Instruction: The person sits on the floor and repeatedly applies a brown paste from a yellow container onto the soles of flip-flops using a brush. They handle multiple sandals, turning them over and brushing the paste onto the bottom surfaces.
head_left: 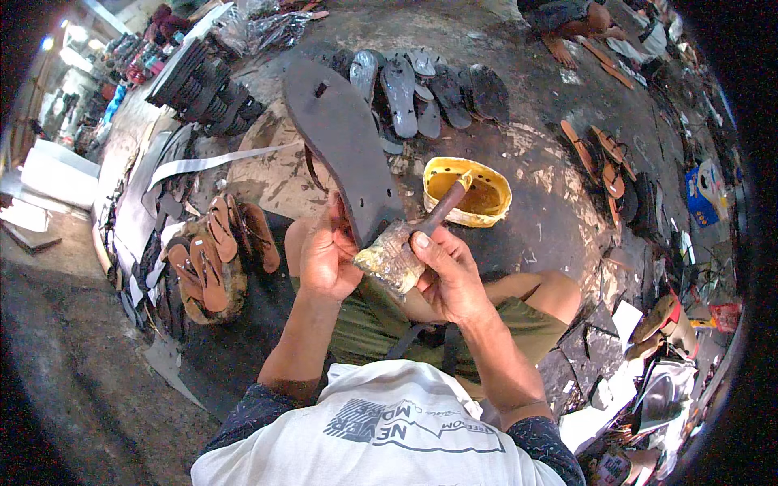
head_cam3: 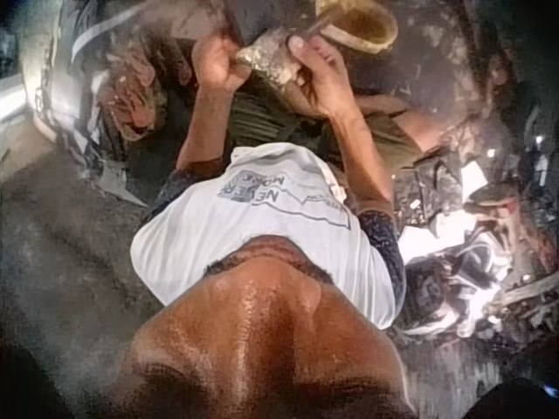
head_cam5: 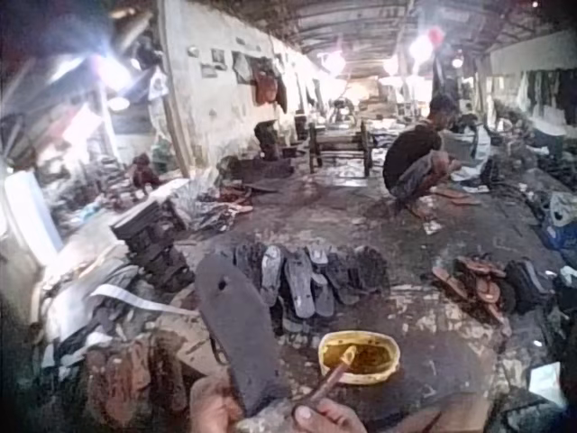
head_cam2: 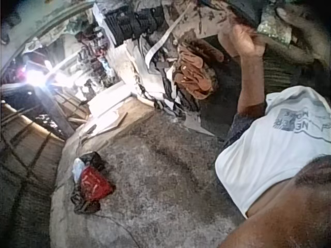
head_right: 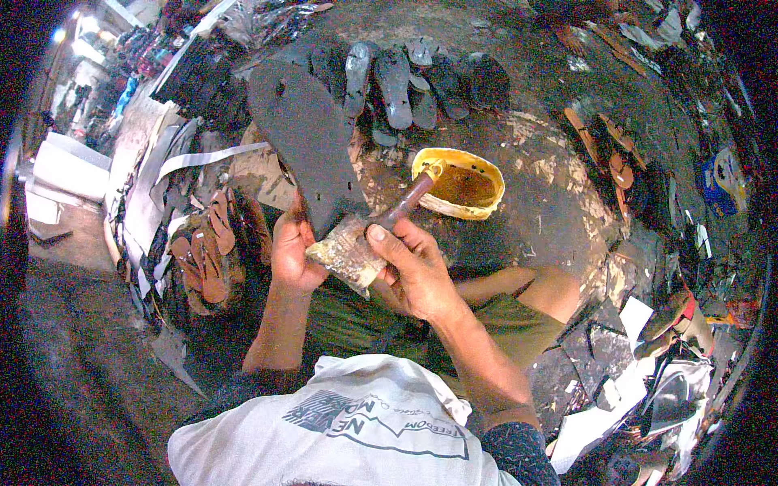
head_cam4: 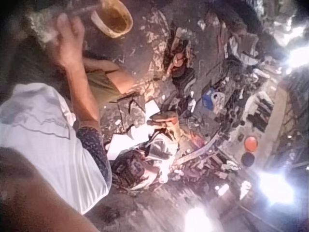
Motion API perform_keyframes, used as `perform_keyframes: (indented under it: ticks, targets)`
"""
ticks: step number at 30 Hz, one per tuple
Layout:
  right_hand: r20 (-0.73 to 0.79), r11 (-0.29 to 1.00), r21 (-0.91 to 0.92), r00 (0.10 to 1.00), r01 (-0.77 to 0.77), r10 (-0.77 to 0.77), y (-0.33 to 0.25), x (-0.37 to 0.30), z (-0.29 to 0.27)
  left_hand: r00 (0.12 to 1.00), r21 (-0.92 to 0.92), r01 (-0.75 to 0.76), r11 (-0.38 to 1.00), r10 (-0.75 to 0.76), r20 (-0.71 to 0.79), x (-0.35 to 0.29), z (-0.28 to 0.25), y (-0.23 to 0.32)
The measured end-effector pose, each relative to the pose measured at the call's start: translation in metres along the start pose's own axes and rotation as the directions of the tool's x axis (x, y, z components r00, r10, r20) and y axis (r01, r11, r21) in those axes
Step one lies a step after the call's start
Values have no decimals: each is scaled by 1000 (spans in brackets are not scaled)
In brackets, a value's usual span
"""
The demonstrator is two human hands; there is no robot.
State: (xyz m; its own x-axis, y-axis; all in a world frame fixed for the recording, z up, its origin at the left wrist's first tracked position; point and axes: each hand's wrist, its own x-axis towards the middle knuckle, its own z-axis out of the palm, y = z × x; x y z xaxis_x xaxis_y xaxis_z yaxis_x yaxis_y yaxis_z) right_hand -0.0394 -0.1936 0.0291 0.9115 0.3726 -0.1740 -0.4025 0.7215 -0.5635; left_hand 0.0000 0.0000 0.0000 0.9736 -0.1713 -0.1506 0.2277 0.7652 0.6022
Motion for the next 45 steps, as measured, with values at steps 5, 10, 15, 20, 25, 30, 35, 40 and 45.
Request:
perform_keyframes:
  ticks: [5,10,15,20,25,30,35,40,45]
  targets:
    - [-32,1000,17,999,-17,17,5,-9,-2,981,-245,140,959,-101,165,-14,12,-1]
    - [-78,1000,-16,997,-18,17,-3,-5,4,995,-43,-88,995,86,-41,-17,10,4]
    - [-83,999,-39,996,-26,22,6,-2,-17,996,266,-82,960,89,-14,-18,32,1]
    - [-77,1000,19,997,23,-22,-4,-2,-7,978,291,-210,934,206,44,-14,-2,-4]
    - [-45,999,19,998,-33,34,3,0,-11,962,-24,-183,983,184,202,-12,2,-11]
    - [-14,998,54,999,-29,30,4,0,-12,839,-219,-106,970,206,504,-8,2,-12]
    - [7,998,33,999,-54,54,6,-1,-13,921,51,-312,949,289,262,-17,14,-12]
    - [6,999,20,999,-50,50,4,-1,-4,874,-56,-316,947,314,371,-22,13,-11]
    - [-26,995,88,999,-35,38,-2,-3,1,887,-298,-200,933,302,349,-12,27,-12]
